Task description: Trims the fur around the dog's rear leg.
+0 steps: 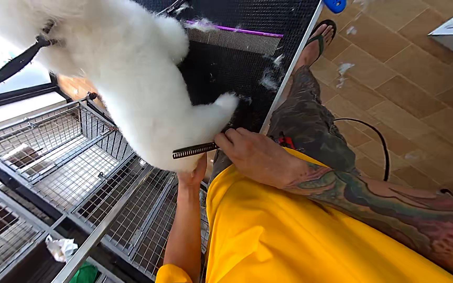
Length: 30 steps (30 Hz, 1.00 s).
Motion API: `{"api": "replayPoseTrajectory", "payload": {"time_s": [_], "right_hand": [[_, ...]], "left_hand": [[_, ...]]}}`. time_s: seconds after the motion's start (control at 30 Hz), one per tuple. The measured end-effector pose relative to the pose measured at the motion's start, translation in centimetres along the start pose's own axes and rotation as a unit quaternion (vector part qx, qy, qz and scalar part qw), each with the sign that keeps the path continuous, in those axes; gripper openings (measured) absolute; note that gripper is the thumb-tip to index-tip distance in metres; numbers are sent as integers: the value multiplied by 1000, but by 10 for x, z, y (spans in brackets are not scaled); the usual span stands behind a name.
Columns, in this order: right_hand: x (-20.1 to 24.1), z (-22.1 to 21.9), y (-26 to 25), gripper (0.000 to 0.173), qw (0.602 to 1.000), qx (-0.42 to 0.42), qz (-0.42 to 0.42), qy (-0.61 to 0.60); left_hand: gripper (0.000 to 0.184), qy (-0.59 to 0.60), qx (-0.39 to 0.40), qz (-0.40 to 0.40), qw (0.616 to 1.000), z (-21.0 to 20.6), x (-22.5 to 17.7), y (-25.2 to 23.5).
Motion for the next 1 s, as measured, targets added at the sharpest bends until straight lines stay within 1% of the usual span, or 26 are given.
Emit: {"api": "replayPoseTrajectory", "payload": {"time_s": [0.1, 0.17, 0.37, 0.47, 0.57, 0.63, 0.73, 0.77, 0.87, 0.93, 0.97, 1.0], "right_hand": [[-1, 2, -1, 28, 1000, 23, 9, 2], [-2, 0, -3, 33, 999, 45, 10, -4], [-7, 5, -6, 28, 999, 52, 4, -3], [-10, -1, -9, 35, 996, 88, -2, -19], [-13, 3, -11, 28, 997, 74, -9, -23], [-15, 3, -11, 27, 997, 72, -6, -24], [-21, -3, -11, 35, 992, 114, -18, -43], [-23, -4, -11, 34, 992, 117, -21, -47], [-28, -2, -11, 31, 995, 90, -23, -44], [-30, -3, -11, 29, 994, 98, -23, -48], [-32, -5, -10, 30, 992, 111, -26, -53], [-35, -8, -10, 36, 989, 132, -36, -60]], "left_hand": [[39, -8, -4, -2, 1000, 4, 0, 0], [39, -6, 2, 0, 1000, 3, 0, 0], [38, 2, -3, -1, 1000, 2, -1, -2], [38, 1, 6, 2, 1000, 2, 0, -2], [40, 7, -16, 7, 1000, 5, 0, -1], [40, 10, -27, 10, 1000, 6, 0, -1], [42, 8, -27, 14, 1000, 5, 1, -2], [41, 7, -34, 14, 999, 5, 1, -2], [43, 0, -54, 10, 998, 6, 1, -2], [44, -11, -58, 6, 998, 5, 0, -3], [42, -13, -57, 4, 998, 5, -1, -3], [40, -11, -57, 2, 998, 5, -1, -3]]}}
Point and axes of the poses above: each hand's wrist, its own y-axis away from the middle knuckle, its own z-axis out of the back of the hand, x = y × z, the point moved 10 cm from there along -y, towards the middle knuckle, and after that the axes turned 2 degrees about -y, right-handed, at the moved point
